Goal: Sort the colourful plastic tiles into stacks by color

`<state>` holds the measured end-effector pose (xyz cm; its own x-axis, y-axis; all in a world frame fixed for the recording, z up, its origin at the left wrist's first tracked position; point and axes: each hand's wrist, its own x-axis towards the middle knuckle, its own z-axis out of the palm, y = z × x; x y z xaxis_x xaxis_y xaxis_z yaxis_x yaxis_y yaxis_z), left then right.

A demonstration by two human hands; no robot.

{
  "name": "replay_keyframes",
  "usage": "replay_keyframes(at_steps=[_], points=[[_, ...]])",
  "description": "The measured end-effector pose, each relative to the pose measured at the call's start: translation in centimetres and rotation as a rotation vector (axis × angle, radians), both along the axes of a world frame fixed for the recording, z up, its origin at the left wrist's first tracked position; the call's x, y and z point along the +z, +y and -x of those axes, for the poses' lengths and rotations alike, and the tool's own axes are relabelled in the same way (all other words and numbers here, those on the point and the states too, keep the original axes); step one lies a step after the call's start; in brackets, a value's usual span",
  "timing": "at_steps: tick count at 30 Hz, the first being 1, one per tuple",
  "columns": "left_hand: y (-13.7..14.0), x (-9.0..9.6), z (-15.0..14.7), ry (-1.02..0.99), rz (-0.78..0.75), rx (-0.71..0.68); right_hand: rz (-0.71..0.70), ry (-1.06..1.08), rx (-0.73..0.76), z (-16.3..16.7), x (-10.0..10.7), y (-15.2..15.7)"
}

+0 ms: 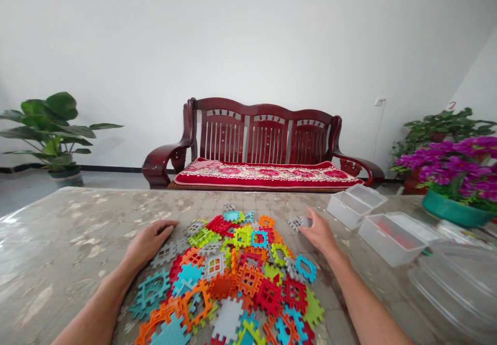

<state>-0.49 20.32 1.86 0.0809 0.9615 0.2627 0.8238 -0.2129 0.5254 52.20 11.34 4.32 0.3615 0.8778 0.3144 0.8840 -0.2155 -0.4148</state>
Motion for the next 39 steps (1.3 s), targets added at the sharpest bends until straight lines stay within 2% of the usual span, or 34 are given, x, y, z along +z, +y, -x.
replay_keyframes(at_steps=[6, 12, 17, 21, 25, 29, 34, 39], points=[[0.0, 0.0, 0.1, 0.004, -0.008, -0.003, 0.015, -0.068, -0.012, -2.8, -1.0, 0.3], [-0.1, 0.2, 0.0, 0.002, -0.011, 0.000, 0.008, -0.010, -0.031, -3.8, -2.3, 0.4], [-0.1, 0.2, 0.0, -0.005, -0.006, 0.007, 0.064, -0.013, -0.058, -3.9, -2.0, 0.0], [0.0, 0.1, 0.0, -0.016, 0.009, 0.009, -0.001, -0.128, -0.064, -2.8, -1.2, -0.3], [-0.2, 0.3, -0.2, -0.021, 0.024, 0.004, -0.082, -0.123, 0.147, -0.7, -0.5, -0.3], [-0.7, 0.7, -0.5, -0.022, 0.022, 0.008, 0.004, -0.112, 0.293, 1.3, -0.2, -0.3], [-0.9, 0.9, -0.9, -0.032, 0.023, -0.016, 0.075, -0.110, 0.261, 2.4, 0.4, -0.7], [-1.1, 1.4, -2.3, -0.079, -0.003, -0.165, -0.005, 0.031, 0.234, 4.3, 1.9, 0.6]])
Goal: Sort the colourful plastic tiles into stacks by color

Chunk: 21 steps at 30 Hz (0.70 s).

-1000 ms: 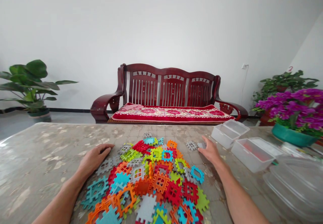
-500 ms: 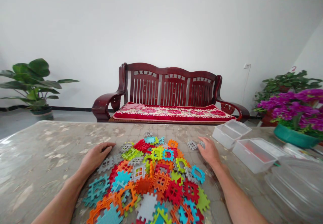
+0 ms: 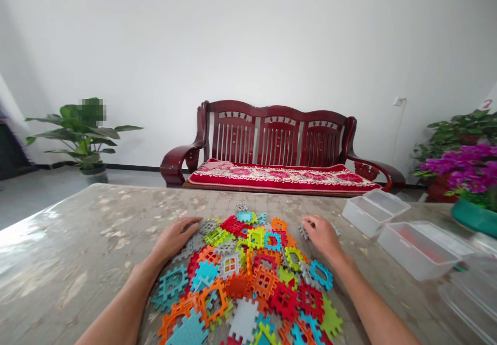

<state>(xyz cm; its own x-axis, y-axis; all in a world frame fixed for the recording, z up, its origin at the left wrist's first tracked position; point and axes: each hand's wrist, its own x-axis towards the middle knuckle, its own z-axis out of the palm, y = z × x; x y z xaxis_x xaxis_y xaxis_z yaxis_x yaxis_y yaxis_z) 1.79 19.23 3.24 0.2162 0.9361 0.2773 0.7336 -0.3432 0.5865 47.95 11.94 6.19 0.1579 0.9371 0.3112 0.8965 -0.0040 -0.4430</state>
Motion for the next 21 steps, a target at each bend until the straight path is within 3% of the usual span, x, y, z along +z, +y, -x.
replay_keyframes(at_steps=[4, 10, 15, 21], points=[[-0.4, 0.5, -0.9, 0.021, 0.008, -0.084, 0.064, 0.119, 0.149, 4.4, 1.5, 2.9], [-0.4, 0.3, -0.6, 0.038, 0.009, -0.140, 0.152, -0.092, 0.348, 12.6, 2.6, 7.5], [-0.2, 0.1, -0.4, 0.001, 0.018, -0.127, 0.197, -0.202, 0.400, 16.7, 2.9, 9.4], [-0.3, 0.1, -0.7, -0.009, 0.052, -0.080, 0.283, -0.288, 0.352, 18.9, 2.6, 9.8]])
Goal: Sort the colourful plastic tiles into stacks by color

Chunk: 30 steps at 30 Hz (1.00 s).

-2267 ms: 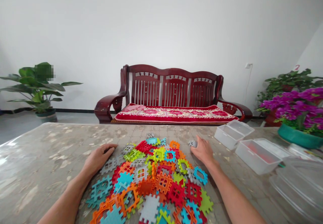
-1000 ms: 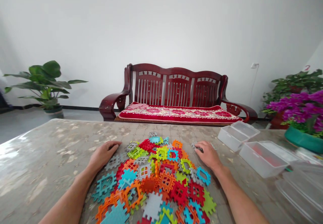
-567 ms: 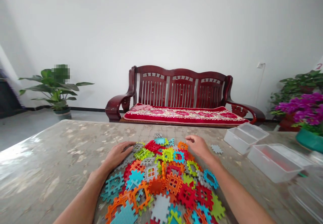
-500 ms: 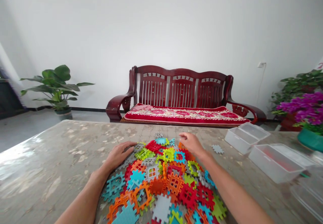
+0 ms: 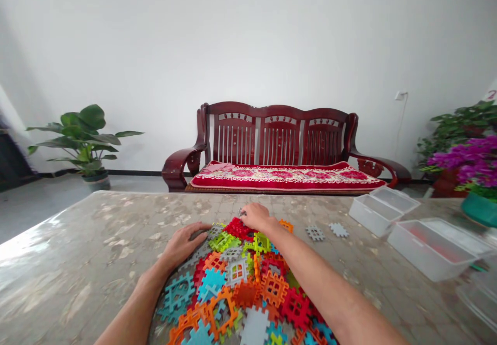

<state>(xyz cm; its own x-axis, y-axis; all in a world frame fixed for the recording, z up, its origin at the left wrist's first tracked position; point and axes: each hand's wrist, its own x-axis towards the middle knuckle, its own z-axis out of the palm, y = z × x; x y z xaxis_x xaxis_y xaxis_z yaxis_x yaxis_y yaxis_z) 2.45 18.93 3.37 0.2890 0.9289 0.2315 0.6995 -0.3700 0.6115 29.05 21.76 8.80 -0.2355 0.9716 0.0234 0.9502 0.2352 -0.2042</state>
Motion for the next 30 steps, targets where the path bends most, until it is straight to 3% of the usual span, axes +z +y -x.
replay_keyframes(at_steps=[5, 14, 23, 26, 30], points=[[0.3, -0.5, 0.1, -0.014, -0.017, -0.001, 0.004, -0.037, -0.056, 0.1, 0.2, -0.3], [-0.1, 0.0, 0.0, -0.036, -0.026, -0.033, 0.056, 0.023, -0.006, -1.3, 0.0, -0.1], [0.0, 0.0, 0.0, -0.048, -0.031, -0.032, -0.100, 0.279, -0.079, -2.8, -0.3, 0.0], [0.1, -0.1, 0.0, -0.060, -0.031, -0.024, -0.170, 0.360, -0.096, -4.9, 0.1, -0.7], [0.1, 0.1, 0.0, -0.068, -0.025, -0.003, -0.290, 0.426, -0.190, -10.8, 0.3, -3.1]])
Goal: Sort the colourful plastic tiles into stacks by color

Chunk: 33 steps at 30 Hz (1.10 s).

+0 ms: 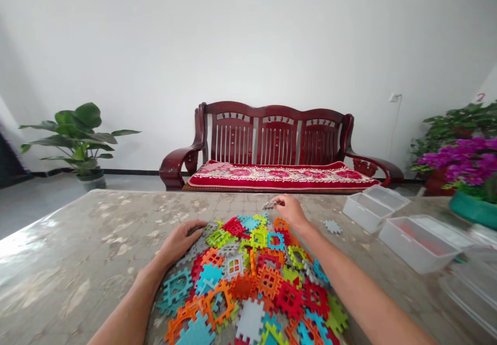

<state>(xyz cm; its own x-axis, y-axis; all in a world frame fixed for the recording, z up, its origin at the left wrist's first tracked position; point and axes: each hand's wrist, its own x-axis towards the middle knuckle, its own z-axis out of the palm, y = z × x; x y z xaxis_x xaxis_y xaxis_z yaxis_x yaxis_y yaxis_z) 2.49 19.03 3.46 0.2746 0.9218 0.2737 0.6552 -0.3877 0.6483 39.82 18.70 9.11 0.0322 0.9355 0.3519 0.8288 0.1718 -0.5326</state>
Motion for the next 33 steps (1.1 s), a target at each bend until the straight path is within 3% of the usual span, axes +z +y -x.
replay_keyframes(at_steps=[5, 9, 14, 23, 33], points=[[0.4, -0.3, 0.1, -0.010, -0.003, 0.005, -0.145, 0.066, -0.229, -8.0, -2.2, -3.7], [0.8, -0.8, 0.4, 0.002, -0.010, 0.013, -0.112, 0.035, -0.282, -10.8, -5.1, -5.6], [1.0, -1.1, 0.7, 0.016, -0.005, -0.001, -0.028, 0.053, -0.319, -11.1, -6.9, -6.7], [0.9, -0.9, 0.6, 0.004, -0.001, 0.017, 0.062, -0.215, -0.354, -8.8, -5.0, -7.8], [1.0, -0.9, 0.6, 0.019, 0.006, 0.009, 0.041, -0.185, -0.475, -8.4, -4.5, -9.1]])
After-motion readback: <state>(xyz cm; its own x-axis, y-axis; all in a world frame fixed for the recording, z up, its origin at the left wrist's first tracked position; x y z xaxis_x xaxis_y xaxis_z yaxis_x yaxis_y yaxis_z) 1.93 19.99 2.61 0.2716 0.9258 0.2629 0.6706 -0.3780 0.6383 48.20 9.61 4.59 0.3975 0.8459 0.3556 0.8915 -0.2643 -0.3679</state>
